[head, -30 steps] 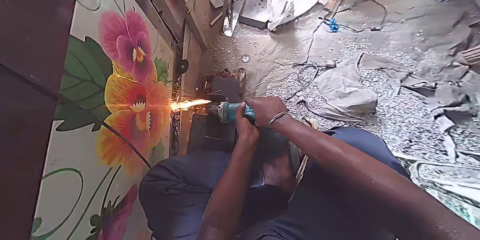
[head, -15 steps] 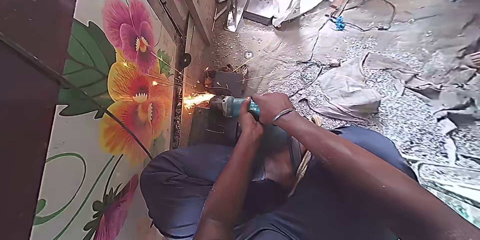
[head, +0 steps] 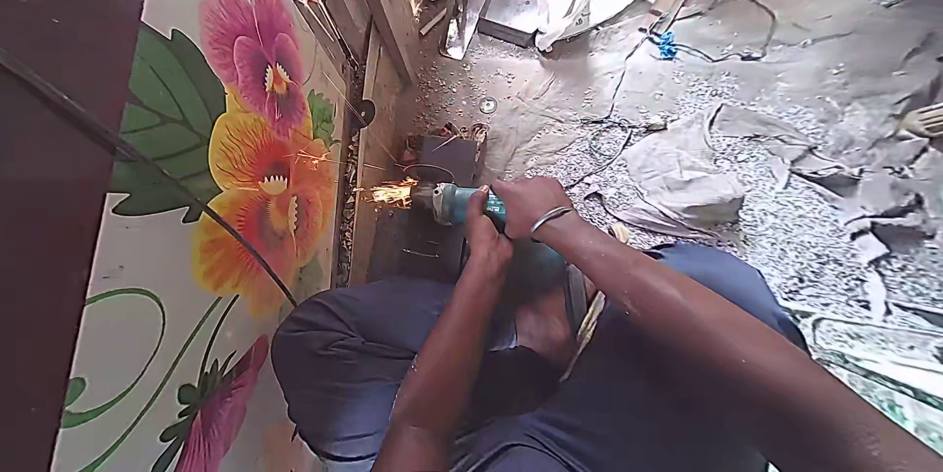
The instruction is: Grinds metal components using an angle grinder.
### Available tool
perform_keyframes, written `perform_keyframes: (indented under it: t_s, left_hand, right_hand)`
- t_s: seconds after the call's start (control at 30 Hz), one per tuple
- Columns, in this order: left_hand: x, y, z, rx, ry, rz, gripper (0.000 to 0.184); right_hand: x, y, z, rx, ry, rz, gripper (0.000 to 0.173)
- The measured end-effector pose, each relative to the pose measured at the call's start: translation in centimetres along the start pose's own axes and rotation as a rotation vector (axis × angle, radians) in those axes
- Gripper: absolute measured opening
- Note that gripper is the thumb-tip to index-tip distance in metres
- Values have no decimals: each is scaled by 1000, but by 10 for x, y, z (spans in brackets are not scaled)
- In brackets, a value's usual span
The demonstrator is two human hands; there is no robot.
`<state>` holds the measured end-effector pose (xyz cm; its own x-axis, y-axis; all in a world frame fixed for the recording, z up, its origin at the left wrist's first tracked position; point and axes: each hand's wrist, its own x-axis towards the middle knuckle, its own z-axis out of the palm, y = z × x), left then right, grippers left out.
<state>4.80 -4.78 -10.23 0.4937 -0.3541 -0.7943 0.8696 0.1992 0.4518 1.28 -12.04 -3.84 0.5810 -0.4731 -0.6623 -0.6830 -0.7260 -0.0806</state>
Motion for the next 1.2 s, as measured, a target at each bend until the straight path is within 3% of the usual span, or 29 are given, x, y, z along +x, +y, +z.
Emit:
perform_keyframes:
  t_s: [0.27,0.77,1.07,1.2]
  left_hand:
    - [-6,4,6,-6,-4,-6,22]
    - [-3,-4,-1,48,-42,14,32]
    - [7,-2,-1,-4,-8,33,34]
    - [10,-6,-7,-2,-56,34,32]
  right_hand:
    - [5,0,0,1,12,-4,52]
    - [0,4,4,-6,20,2,48]
    - [11,0,4,-29,39,-20,61]
    - [5,1,3,-17,32,-4,58]
